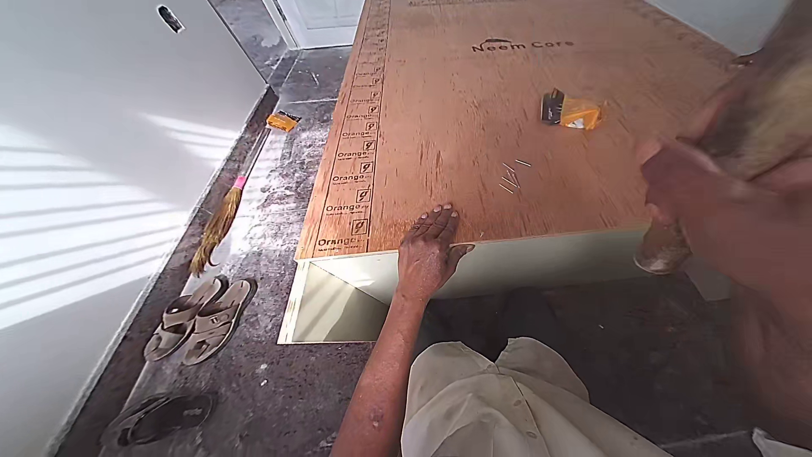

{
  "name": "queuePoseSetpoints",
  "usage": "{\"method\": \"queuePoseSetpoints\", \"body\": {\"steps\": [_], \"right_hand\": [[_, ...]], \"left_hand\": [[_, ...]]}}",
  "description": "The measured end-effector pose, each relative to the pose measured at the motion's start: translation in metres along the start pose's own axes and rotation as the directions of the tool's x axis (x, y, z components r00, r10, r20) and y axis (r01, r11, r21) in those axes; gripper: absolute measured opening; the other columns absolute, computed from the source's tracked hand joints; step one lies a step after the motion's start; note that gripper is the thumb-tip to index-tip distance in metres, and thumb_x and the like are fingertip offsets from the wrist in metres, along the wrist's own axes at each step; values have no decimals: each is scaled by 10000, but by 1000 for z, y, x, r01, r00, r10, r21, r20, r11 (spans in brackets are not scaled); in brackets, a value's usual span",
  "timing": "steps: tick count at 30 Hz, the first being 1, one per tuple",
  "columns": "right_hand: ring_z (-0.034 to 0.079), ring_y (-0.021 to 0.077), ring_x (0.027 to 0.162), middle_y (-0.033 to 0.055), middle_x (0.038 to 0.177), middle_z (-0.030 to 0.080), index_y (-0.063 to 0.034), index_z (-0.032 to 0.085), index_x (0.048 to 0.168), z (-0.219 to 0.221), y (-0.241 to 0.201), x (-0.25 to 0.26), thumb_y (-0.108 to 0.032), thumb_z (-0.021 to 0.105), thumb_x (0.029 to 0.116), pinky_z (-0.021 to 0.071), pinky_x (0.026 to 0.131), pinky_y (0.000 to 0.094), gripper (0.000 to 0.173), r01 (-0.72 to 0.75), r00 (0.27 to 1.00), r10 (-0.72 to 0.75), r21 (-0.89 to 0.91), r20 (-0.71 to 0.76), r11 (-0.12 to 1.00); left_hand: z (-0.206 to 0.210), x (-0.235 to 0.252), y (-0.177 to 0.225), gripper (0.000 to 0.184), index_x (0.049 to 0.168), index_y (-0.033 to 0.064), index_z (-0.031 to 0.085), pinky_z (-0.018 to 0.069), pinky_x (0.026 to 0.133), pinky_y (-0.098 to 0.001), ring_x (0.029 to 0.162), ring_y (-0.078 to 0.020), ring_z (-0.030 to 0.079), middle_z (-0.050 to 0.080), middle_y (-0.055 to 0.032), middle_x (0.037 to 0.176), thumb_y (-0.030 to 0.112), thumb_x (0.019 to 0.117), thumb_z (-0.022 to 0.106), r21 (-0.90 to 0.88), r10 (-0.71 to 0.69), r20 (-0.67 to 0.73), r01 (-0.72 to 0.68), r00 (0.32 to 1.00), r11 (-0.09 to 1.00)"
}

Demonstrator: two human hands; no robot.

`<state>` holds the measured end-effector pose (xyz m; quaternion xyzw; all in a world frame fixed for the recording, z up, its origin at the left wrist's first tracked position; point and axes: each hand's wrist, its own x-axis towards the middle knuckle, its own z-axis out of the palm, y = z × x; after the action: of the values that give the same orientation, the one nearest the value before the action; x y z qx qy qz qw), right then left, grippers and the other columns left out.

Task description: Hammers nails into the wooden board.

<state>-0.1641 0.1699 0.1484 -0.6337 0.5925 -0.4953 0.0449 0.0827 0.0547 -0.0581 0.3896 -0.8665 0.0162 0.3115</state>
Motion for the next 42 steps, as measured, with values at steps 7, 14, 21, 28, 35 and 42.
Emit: {"method": "queuePoseSetpoints", "body": {"steps": [7, 14, 21, 28, 35, 42], "right_hand": [[652, 403, 963, 226, 996, 640, 39, 551, 1241, 67, 45, -41, -66, 620, 968, 517, 836, 558, 301, -81, 607, 511, -592, 609, 802], [517, 2, 476, -105, 661, 542, -169, 562, 1027, 5, 4, -3, -275, 674, 889, 441, 403, 207, 208, -11, 992, 28, -141, 124, 990], [671, 388, 879, 215, 931, 648, 41, 570, 1216, 54, 33, -37, -40, 625, 939, 537, 766, 539, 294, -11, 733, 363, -524, 575, 852], [472, 70, 494, -46, 603, 481, -104, 580, 975, 20, 11, -26, -148, 701, 881, 385, 450, 267, 160, -5, 913, 135, -322, 384, 947], [597, 238, 584, 97, 682, 572, 1, 570, 1031, 42, 29, -32, -56, 645, 889, 491, 525, 408, 169, 13, 916, 145, -390, 373, 921], [610, 295, 743, 130, 788, 594, -26, 594, 1068, 31, 82, -26, -96, 701, 943, 488, 664, 488, 179, -175, 701, 505, -565, 503, 806]], "left_hand": [[-2, -4, 1, 694, 1347, 33, 671, 429, 1148, -505, 1384, -296, 556, 613, -129, 1453, 535, 870, 727, 5, 2, 51, -2, 999, 1000], [2, 0, 1, 609, 1313, 50, 703, 463, 1123, -476, 1357, -274, 584, 640, -111, 1423, 388, 818, 816, 53, -6, -12, 6, 1000, 999], [1, 0, 2, 621, 1302, 30, 703, 456, 1127, -486, 1351, -286, 589, 643, -127, 1415, 357, 792, 841, 25, -19, -14, 19, 1000, 1000], [0, 3, 1, 645, 1323, 26, 688, 444, 1138, -489, 1361, -289, 579, 630, -130, 1431, 361, 795, 846, 27, -15, 3, 15, 1000, 1000], [-1, 2, 2, 640, 1325, 29, 687, 437, 1144, -485, 1368, -280, 573, 628, -122, 1436, 358, 799, 842, 30, -21, 4, 21, 1000, 999], [0, 3, 0, 661, 1331, 25, 683, 458, 1120, -520, 1357, -308, 582, 627, -140, 1433, 370, 792, 848, 20, -30, 11, 29, 1000, 999]]}}
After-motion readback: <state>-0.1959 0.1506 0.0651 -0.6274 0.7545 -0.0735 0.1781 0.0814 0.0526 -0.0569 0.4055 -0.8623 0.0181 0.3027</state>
